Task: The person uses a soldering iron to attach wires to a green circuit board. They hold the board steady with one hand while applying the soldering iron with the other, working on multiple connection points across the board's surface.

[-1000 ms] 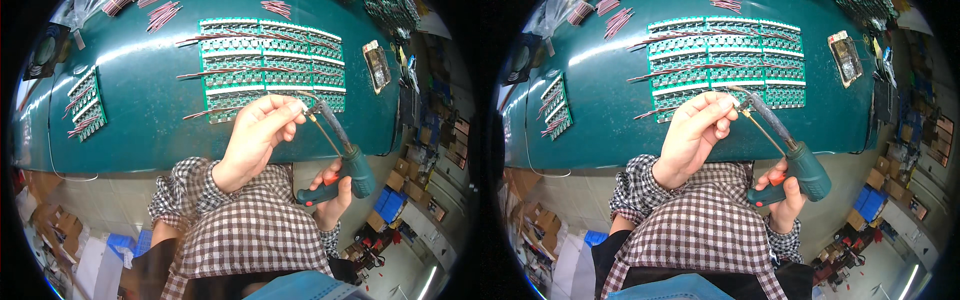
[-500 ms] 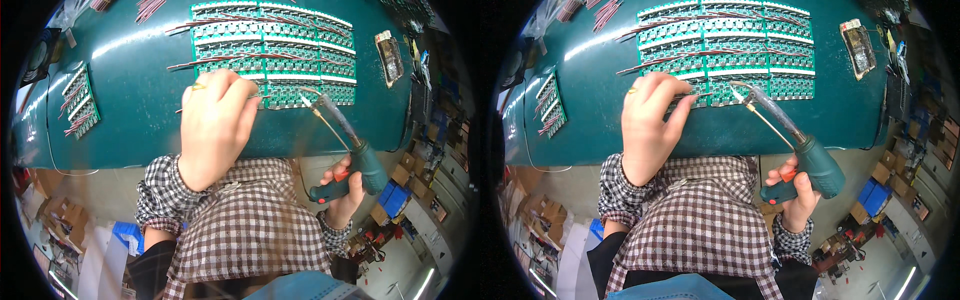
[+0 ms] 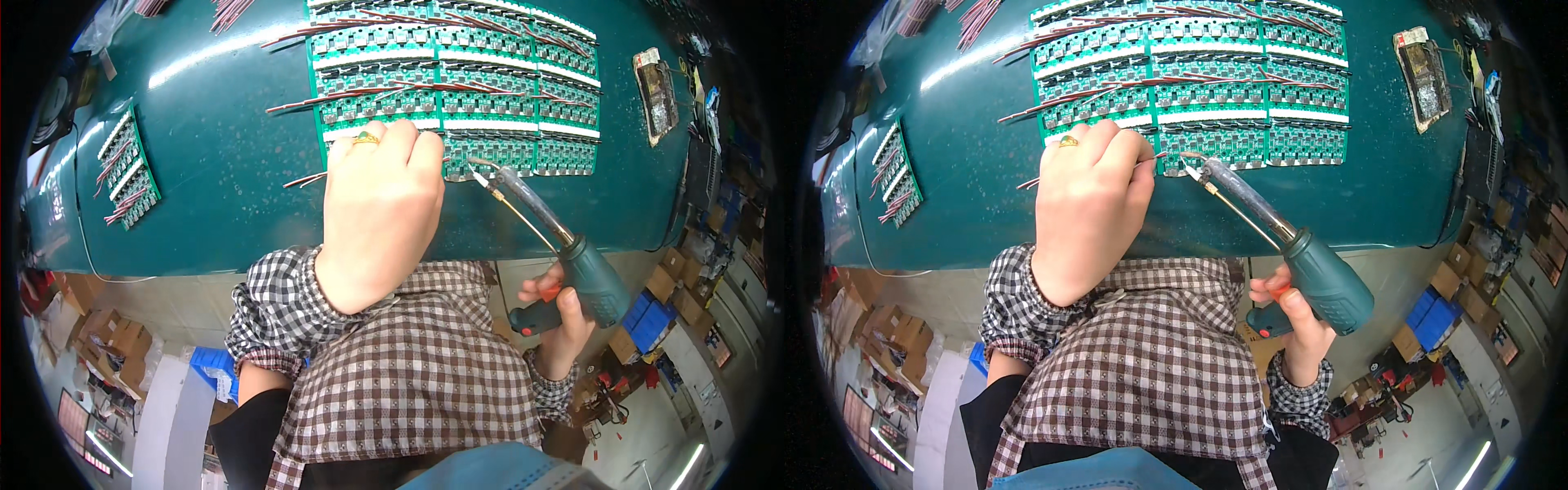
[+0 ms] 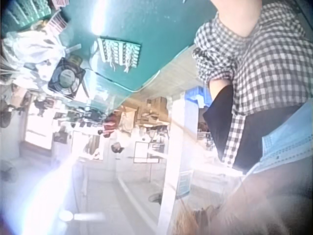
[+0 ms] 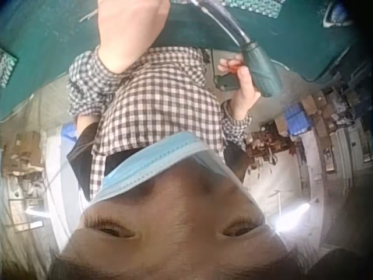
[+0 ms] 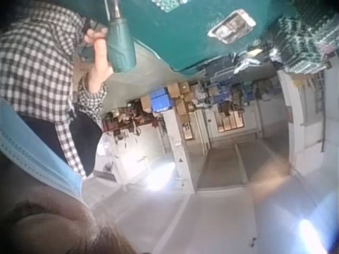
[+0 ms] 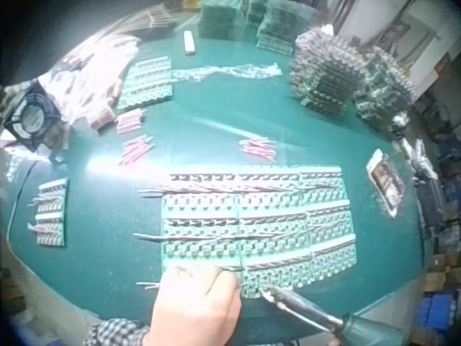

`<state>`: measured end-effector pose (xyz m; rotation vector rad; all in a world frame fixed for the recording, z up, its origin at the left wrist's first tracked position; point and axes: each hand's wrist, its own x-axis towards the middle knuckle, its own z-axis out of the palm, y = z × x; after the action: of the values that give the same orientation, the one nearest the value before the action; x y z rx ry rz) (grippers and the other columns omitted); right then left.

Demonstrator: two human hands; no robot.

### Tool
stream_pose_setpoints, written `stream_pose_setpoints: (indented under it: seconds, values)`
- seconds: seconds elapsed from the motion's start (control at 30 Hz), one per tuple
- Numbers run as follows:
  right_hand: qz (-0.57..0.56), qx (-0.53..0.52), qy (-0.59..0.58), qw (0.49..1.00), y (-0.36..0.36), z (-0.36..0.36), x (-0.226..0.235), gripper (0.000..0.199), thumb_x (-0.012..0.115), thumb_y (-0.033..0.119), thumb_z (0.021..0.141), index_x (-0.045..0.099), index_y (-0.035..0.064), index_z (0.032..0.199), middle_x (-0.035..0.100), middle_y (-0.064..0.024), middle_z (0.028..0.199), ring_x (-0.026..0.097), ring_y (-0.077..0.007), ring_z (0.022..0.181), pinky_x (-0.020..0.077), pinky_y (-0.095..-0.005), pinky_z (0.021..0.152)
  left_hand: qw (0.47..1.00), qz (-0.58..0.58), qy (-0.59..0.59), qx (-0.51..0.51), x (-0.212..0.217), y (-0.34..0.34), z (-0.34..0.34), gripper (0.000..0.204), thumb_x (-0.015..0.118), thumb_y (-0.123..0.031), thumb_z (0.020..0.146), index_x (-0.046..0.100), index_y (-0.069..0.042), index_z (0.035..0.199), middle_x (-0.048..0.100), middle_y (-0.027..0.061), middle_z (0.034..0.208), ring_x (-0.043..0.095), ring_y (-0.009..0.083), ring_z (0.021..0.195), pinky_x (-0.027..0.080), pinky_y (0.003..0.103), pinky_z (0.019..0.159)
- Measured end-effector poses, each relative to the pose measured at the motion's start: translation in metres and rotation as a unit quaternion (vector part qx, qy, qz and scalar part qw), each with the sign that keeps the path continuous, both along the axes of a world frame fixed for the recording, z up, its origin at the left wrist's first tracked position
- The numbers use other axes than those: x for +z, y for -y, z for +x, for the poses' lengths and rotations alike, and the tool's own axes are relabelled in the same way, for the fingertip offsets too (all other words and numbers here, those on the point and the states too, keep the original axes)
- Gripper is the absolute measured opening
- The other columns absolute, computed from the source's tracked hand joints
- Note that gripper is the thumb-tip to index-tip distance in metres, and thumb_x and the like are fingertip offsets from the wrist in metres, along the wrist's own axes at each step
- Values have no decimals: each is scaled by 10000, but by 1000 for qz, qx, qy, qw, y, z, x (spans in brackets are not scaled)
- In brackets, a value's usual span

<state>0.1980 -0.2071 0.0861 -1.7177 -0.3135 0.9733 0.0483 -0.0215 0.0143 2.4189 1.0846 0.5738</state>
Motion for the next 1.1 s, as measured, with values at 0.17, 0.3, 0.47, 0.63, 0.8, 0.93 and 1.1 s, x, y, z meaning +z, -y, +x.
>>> stream_pose_setpoints:
  seconds: [0.17, 0.3, 0.47, 0.63, 0.8, 0.93, 1.1]
  values:
    - [-2, 8, -8, 1000, 0, 1, -1, 357, 667, 153, 837, 571, -96, 1073, 607, -154, 911, 673, -278, 761, 606, -383, 676, 998, -45, 29, 21, -2, -1, 4, 149, 685, -38, 708, 555, -77, 769, 553, 49, 733, 548, 255, 719, 397, 372, 674]
    - [-50, 10, 26, 998, -6, -3, 0, 422, 664, 287, 834, 566, -73, 1031, 584, -114, 852, 649, -233, 706, 578, -353, 617, 998, -31, 54, 25, -6, -2, 6, 122, 653, -62, 667, 542, -63, 716, 522, 77, 710, 541, 253, 702, 398, 375, 645]
    - [-23, 10, -16, 1000, -2, 2, -2, 388, 668, 170, 842, 557, -98, 1098, 608, -153, 901, 671, -265, 746, 605, -379, 658, 995, -71, 57, 27, -5, -3, 4, 131, 668, -35, 692, 547, -67, 730, 545, 60, 699, 548, 254, 690, 399, 375, 647]
    - [-23, 4, -12, 1000, -7, 0, -1, 394, 668, 185, 843, 559, -97, 1095, 617, -154, 877, 671, -257, 730, 604, -372, 657, 995, -85, 45, 25, -2, -5, 4, 136, 672, -21, 706, 551, -72, 742, 556, 50, 696, 548, 253, 675, 395, 376, 644]
    - [-38, 11, 16, 999, -10, -2, 0, 430, 671, 232, 840, 557, -95, 1095, 611, -136, 823, 659, -241, 692, 592, -355, 624, 997, -72, 37, 9, -1, -6, 4, 130, 670, -27, 704, 555, -74, 741, 554, 55, 699, 547, 265, 684, 380, 373, 645]
    - [-19, 18, 12, 1000, -5, 2, -3, 383, 677, 175, 837, 564, -102, 1076, 629, -154, 826, 670, -262, 706, 602, -377, 650, 997, -73, 31, 8, 1, -7, 4, 128, 673, -32, 699, 561, -76, 742, 558, 56, 710, 548, 265, 701, 369, 371, 663]
    - [-31, 1, 9, 999, -9, -2, 1, 374, 678, 170, 837, 566, -102, 1068, 632, -155, 818, 670, -261, 705, 601, -375, 649, 997, -74, 32, 9, -2, -6, 3, 127, 672, -36, 697, 560, -76, 741, 560, 53, 714, 544, 261, 699, 360, 375, 663]
